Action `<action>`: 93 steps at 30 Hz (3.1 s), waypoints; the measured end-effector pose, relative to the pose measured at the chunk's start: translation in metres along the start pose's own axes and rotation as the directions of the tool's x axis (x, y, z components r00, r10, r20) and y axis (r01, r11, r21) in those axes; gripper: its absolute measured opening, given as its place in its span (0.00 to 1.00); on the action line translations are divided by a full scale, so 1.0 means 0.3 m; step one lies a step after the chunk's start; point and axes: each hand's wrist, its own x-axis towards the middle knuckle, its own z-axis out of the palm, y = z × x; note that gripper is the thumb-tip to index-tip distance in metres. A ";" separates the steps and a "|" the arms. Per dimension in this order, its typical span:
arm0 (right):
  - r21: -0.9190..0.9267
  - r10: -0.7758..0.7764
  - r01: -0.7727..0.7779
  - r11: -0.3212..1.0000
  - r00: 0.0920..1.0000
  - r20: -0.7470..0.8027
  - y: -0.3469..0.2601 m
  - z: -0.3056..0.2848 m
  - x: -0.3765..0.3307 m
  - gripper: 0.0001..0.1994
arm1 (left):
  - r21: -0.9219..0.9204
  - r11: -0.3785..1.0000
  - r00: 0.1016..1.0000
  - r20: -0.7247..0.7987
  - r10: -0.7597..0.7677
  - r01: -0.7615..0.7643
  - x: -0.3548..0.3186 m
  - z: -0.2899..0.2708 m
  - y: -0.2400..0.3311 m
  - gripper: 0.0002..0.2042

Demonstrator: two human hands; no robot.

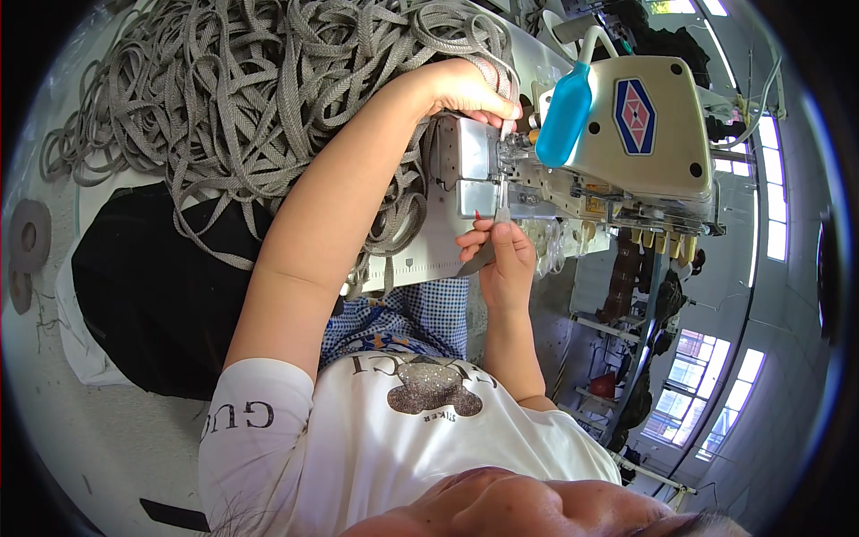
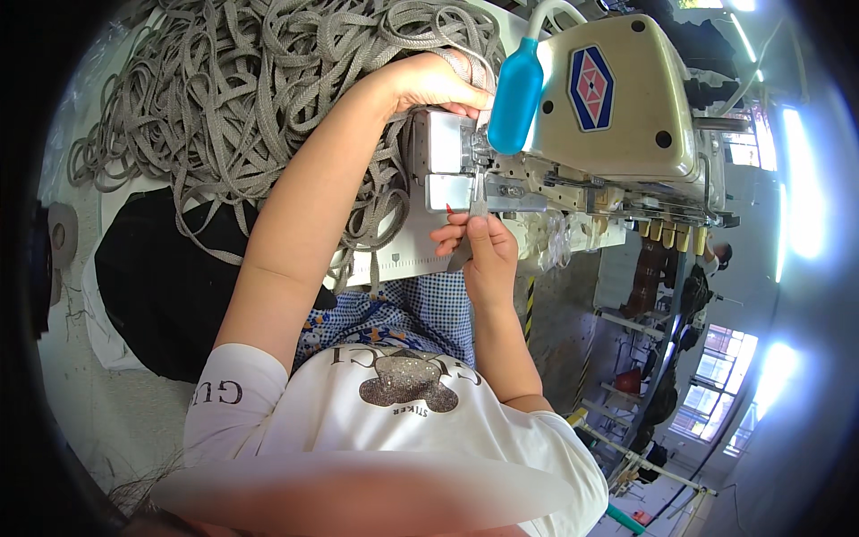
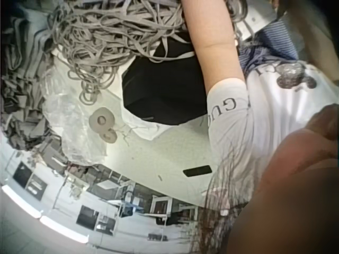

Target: Use an industrial sewing machine to process fabric strips.

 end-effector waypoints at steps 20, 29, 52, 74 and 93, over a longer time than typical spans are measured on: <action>0.003 0.010 -0.010 1.000 1.000 0.016 0.004 -0.013 -0.001 0.15 | 0.010 1.000 1.000 0.001 -0.008 0.008 -0.004 0.001 0.007 0.11; 0.000 0.016 -0.016 1.000 1.000 0.016 0.004 -0.012 -0.001 0.15 | -0.001 1.000 1.000 0.006 -0.003 0.003 0.000 0.000 -0.001 0.12; -0.011 0.049 -0.050 0.999 0.998 -0.043 -0.007 -0.005 -0.005 0.14 | 0.012 0.999 0.998 0.050 -0.046 0.045 -0.012 0.001 0.007 0.14; -0.069 0.011 -0.014 0.998 0.999 -0.051 0.006 -0.005 -0.002 0.16 | 0.048 0.999 1.000 0.008 -0.012 0.012 0.000 -0.001 -0.004 0.13; -0.061 0.023 -0.027 0.998 0.997 -0.069 -0.001 0.000 -0.005 0.15 | -0.031 0.997 0.997 -0.014 -0.075 0.074 -0.005 0.007 0.018 0.18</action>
